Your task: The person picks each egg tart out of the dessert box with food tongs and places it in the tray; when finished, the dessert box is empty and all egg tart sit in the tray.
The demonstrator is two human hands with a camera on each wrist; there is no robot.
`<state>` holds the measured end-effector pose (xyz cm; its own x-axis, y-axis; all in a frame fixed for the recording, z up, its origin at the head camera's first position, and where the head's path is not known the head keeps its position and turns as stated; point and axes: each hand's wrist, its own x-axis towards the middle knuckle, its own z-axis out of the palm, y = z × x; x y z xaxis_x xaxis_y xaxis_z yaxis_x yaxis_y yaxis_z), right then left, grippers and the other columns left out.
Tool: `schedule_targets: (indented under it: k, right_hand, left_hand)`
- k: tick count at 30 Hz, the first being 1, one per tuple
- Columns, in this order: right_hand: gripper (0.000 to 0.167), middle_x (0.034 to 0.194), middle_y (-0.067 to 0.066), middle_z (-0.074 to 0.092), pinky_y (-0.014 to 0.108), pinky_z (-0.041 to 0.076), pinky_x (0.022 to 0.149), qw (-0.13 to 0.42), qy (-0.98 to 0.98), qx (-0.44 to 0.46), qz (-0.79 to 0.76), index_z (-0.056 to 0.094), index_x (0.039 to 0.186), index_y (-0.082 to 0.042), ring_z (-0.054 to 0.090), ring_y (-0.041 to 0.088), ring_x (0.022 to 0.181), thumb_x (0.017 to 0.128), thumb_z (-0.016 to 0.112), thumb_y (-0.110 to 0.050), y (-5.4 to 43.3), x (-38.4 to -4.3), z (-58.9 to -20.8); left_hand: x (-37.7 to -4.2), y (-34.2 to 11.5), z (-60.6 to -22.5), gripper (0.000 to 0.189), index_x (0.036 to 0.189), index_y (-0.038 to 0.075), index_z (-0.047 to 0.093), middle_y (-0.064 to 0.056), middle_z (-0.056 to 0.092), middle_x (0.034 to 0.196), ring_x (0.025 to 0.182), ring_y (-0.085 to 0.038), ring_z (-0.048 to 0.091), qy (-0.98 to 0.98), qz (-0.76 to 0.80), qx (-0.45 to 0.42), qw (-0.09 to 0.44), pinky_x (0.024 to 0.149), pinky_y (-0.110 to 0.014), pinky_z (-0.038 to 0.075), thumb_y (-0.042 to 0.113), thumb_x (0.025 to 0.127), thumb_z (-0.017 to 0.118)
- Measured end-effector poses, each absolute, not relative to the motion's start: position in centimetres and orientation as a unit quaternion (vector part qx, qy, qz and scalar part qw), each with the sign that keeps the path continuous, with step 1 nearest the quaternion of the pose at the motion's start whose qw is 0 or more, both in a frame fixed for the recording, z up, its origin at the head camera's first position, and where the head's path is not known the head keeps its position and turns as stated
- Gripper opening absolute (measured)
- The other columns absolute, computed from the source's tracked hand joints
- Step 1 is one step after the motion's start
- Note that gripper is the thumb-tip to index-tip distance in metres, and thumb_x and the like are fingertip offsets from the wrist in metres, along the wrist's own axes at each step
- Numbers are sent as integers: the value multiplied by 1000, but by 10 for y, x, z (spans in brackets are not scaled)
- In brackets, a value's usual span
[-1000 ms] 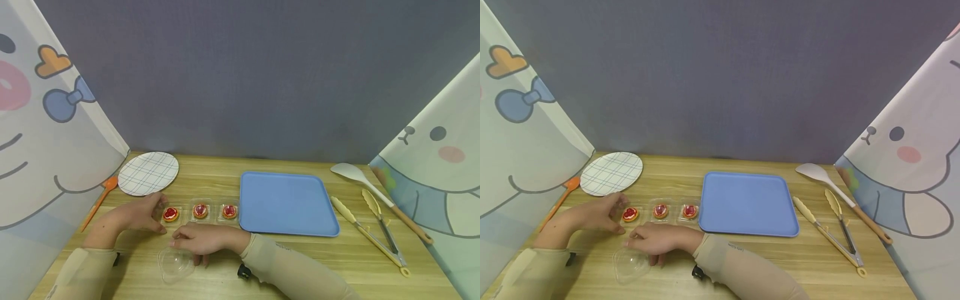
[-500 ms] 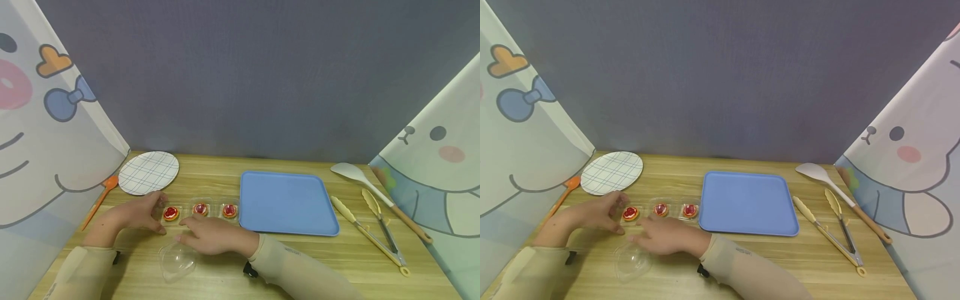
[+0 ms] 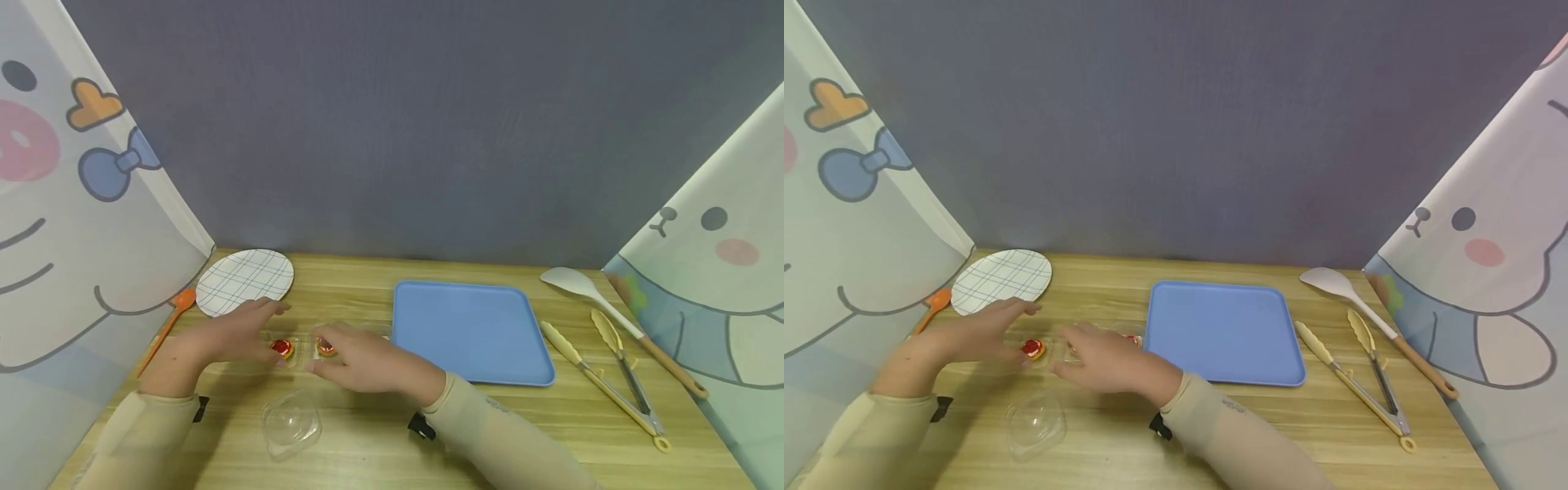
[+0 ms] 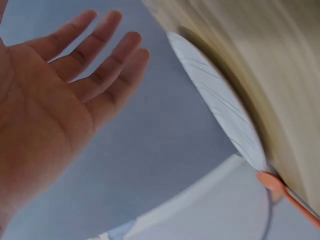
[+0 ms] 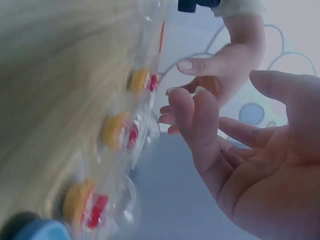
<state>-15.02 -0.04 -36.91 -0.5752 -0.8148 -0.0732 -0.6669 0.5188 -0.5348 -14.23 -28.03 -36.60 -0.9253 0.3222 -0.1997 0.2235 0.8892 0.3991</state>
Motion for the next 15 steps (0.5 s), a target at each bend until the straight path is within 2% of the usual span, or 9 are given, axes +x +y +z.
schedule_targets:
  k: [2,5,8,11,15]
  right_hand:
    - [62,144,3,64,27,59,92,154,855,-429,-246,46,158,-18,69,4,102,108,55,-54,2,-155,-367]
    - [65,143,5,64,24,59,88,144,853,-423,-269,45,159,-16,70,5,100,106,63,-49,4,-161,-364]
    - [69,150,6,60,32,59,100,111,864,-421,-253,43,161,-17,70,14,118,104,68,-47,3,-165,-363]
    - [75,154,7,57,43,52,118,68,881,-420,-205,42,162,-16,60,25,139,101,72,-47,-1,-168,-367]
    - [84,153,6,56,48,43,126,29,901,-415,-125,41,163,-17,55,30,144,95,78,-51,-10,-171,-377]
  left_hand:
    - [-144,-273,-363,107,157,0,45,-25,57,154,149,-56,43,961,192,145,133,115,-72,42,52,77,92]
    - [-146,-264,-360,105,156,-2,44,-25,57,153,147,-53,46,958,196,160,136,116,-69,43,52,79,92]
    - [-148,-256,-361,106,155,-4,45,-26,58,152,144,-51,50,956,191,171,140,115,-67,46,52,79,92]
    - [-152,-251,-366,107,155,-5,46,-25,59,151,143,-49,52,957,178,174,146,115,-64,48,54,78,92]
    - [-158,-246,-376,109,153,-6,47,-22,62,147,142,-47,53,957,166,187,149,116,-63,48,55,75,93]
